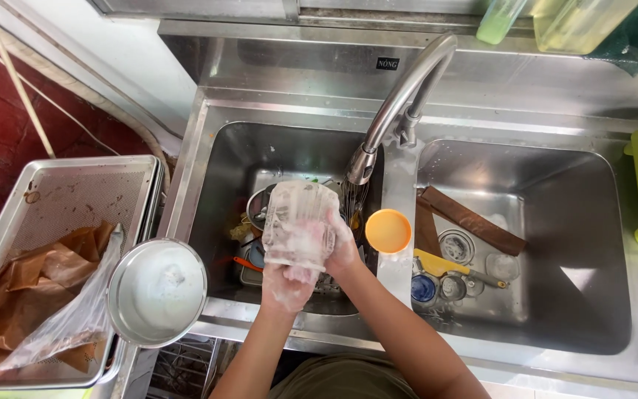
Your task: Washing various kitchen utensils and containers in a commercial sink using a sponge and soapy water.
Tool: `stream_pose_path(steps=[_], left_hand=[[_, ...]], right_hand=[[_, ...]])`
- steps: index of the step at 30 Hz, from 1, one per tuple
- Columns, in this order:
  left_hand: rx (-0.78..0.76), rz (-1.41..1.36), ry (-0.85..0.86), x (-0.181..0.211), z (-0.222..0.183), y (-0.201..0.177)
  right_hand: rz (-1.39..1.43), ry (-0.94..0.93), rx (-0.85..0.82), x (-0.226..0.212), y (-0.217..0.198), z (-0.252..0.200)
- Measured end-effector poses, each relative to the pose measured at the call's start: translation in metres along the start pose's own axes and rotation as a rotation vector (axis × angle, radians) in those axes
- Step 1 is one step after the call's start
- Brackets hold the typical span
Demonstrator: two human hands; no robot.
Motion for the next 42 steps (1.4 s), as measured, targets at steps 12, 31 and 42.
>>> stream_pose_path(steps=[12, 31, 42], left_hand=[[0.796, 0.979, 0.026, 0.045, 0.000, -0.036], [0.681, 1.667, -0.743, 0.075, -0.011, 0.023], [-0.023, 2.706, -0.005, 0.011, 0.039, 0.124]], right_hand=[[-0.759, -0.209, 0.262, -0.019, 0.058, -0.007], [-0.624, 0.538, -0.251, -0.028, 0.077, -0.032], [-0.797, 0.048, 0.205, -0.018, 0.052, -0.039]])
Point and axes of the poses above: each hand's wrist, its own z-axis towards the middle knuckle, its own y-axis out of the palm, x = y × z, the point moved 3 cm from there along z, towards the middle knuckle, and after that the axes turned 3 degrees about y, right-handed, at the moved point
